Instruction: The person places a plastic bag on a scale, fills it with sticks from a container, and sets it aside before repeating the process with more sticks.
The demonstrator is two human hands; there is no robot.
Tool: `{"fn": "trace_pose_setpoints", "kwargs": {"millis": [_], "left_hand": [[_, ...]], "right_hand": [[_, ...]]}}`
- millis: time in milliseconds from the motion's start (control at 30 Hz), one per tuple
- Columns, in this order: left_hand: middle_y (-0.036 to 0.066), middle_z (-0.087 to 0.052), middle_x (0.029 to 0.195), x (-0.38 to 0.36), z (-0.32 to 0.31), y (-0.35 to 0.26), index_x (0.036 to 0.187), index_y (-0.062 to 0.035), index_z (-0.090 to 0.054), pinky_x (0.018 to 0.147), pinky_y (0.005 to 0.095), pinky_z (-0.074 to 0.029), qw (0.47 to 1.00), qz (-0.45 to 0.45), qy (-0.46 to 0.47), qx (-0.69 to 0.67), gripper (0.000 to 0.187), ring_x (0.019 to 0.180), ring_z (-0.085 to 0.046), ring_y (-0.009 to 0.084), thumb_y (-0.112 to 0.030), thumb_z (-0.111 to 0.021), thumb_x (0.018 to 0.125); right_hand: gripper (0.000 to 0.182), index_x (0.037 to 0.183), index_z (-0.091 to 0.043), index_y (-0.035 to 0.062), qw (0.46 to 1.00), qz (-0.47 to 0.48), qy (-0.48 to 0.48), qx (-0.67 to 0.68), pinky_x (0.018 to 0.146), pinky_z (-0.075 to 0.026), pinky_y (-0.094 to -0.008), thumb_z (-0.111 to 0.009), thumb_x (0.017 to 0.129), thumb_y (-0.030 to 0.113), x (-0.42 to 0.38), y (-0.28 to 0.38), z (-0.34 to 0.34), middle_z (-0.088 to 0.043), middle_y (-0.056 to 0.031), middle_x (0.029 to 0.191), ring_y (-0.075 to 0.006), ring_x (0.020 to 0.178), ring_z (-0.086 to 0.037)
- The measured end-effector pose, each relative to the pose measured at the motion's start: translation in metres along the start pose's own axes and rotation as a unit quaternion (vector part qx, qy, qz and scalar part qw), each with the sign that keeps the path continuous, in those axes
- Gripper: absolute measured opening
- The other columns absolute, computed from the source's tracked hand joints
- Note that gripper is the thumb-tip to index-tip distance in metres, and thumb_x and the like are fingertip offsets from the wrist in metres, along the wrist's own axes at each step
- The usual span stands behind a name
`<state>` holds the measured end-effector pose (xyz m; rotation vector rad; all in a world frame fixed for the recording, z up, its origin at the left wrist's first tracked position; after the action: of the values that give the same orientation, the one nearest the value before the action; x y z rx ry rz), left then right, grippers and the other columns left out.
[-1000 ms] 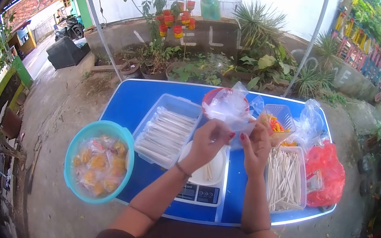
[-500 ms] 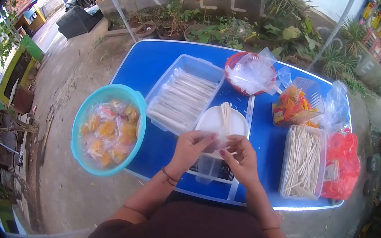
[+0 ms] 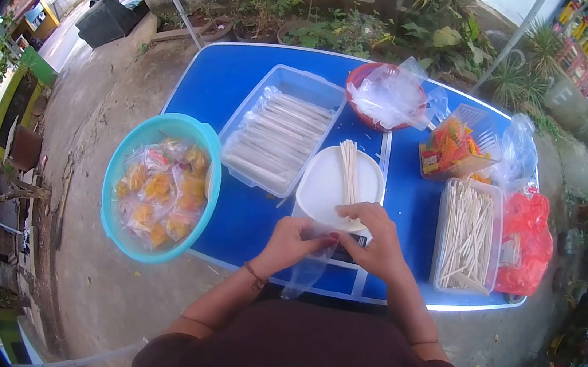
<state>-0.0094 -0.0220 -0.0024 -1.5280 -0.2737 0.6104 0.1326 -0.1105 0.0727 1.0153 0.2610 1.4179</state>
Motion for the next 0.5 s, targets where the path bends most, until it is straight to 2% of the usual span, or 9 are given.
{"fn": "trace_pose_setpoints", "kwargs": {"millis": [67,167,233,333,367,467,500], "left_hand": [[0.007,-0.073,0.085,-0.005,-0.003,-0.005,0.1,0.0009,-0.072,0.067,0.0241,-0.052,1.0,0.009,0.021,-0.003,0.022,0.076,-0.065,0.0068,-0.017,-0.073,0.087],[0.007,-0.072,0.087,-0.008,-0.007,-0.006,0.101,0.0016,-0.071,0.068,0.0231,-0.052,0.999,-0.001,0.029,-0.028,0.023,0.078,-0.065,0.0065,-0.015,-0.074,0.086],[0.006,-0.072,0.088,-0.008,-0.006,0.001,0.101,0.0025,-0.07,0.069,0.0223,-0.053,0.999,-0.014,0.029,-0.015,0.025,0.078,-0.065,0.0062,-0.015,-0.076,0.084],[0.006,-0.071,0.091,-0.011,-0.012,0.011,0.108,0.0031,-0.067,0.071,0.0233,-0.054,0.982,0.034,0.078,-0.166,0.031,0.081,-0.066,0.0075,-0.014,-0.076,0.085],[0.007,-0.071,0.091,-0.011,-0.011,0.01,0.11,0.0032,-0.066,0.071,0.0236,-0.054,0.985,0.037,0.072,-0.154,0.032,0.08,-0.066,0.0079,-0.014,-0.076,0.084],[0.008,-0.071,0.091,-0.013,-0.009,0.003,0.112,0.0034,-0.064,0.069,0.024,-0.055,0.994,0.046,0.055,-0.086,0.036,0.077,-0.066,0.0089,-0.014,-0.076,0.084],[0.008,-0.071,0.091,-0.012,-0.006,0.0,0.112,0.0034,-0.064,0.069,0.0239,-0.055,0.997,0.047,0.049,-0.039,0.036,0.076,-0.066,0.009,-0.014,-0.076,0.083]], "right_hand": [[0.027,0.103,-0.067,0.005,0.999,-0.009,0.038,0.005,0.071,-0.051,-0.0343,-0.075,0.077,0.007,-0.001,-0.003,-0.008,-0.066,-0.0104,0.094,-0.0249,0.076,-0.063],[0.022,0.097,-0.069,0.0061,0.989,-0.106,0.063,0.084,0.072,-0.051,-0.0367,-0.075,0.076,0.008,-0.009,-0.017,-0.017,-0.067,-0.0101,0.089,-0.0266,0.078,-0.064],[0.019,0.093,-0.069,0.0056,0.992,-0.097,0.042,0.064,0.073,-0.051,-0.0369,-0.075,0.076,0.006,-0.008,-0.016,-0.016,-0.066,-0.0099,0.086,-0.0271,0.078,-0.064],[0.014,0.088,-0.07,0.0032,0.995,-0.088,0.037,0.024,0.072,-0.052,-0.0341,-0.075,0.075,0.003,-0.008,-0.017,-0.014,-0.068,-0.0104,0.085,-0.026,0.079,-0.066],[0.012,0.086,-0.07,0.0022,0.995,-0.086,0.039,0.008,0.072,-0.052,-0.0326,-0.076,0.076,0.001,-0.008,-0.018,-0.013,-0.068,-0.0106,0.086,-0.0254,0.079,-0.067],[0.015,0.085,-0.068,0.0038,0.996,0.035,-0.063,-0.044,0.068,-0.05,-0.0345,-0.075,0.073,0.001,0.0,0.002,-0.002,-0.065,-0.0073,0.077,-0.0265,0.076,-0.063],[0.014,0.085,-0.067,0.0037,0.999,0.002,-0.046,-0.011,0.066,-0.049,-0.0325,-0.075,0.074,0.001,-0.001,-0.001,-0.002,-0.065,-0.006,0.077,-0.0234,0.074,-0.062]]}}
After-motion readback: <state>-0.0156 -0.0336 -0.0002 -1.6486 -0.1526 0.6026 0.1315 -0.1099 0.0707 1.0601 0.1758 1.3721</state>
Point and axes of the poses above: each hand's wrist, its own x-axis towards the middle knuckle, its own z-axis out of the back of the hand, y = z × x, the point moved 5 cm from there along x, towards the middle knuckle
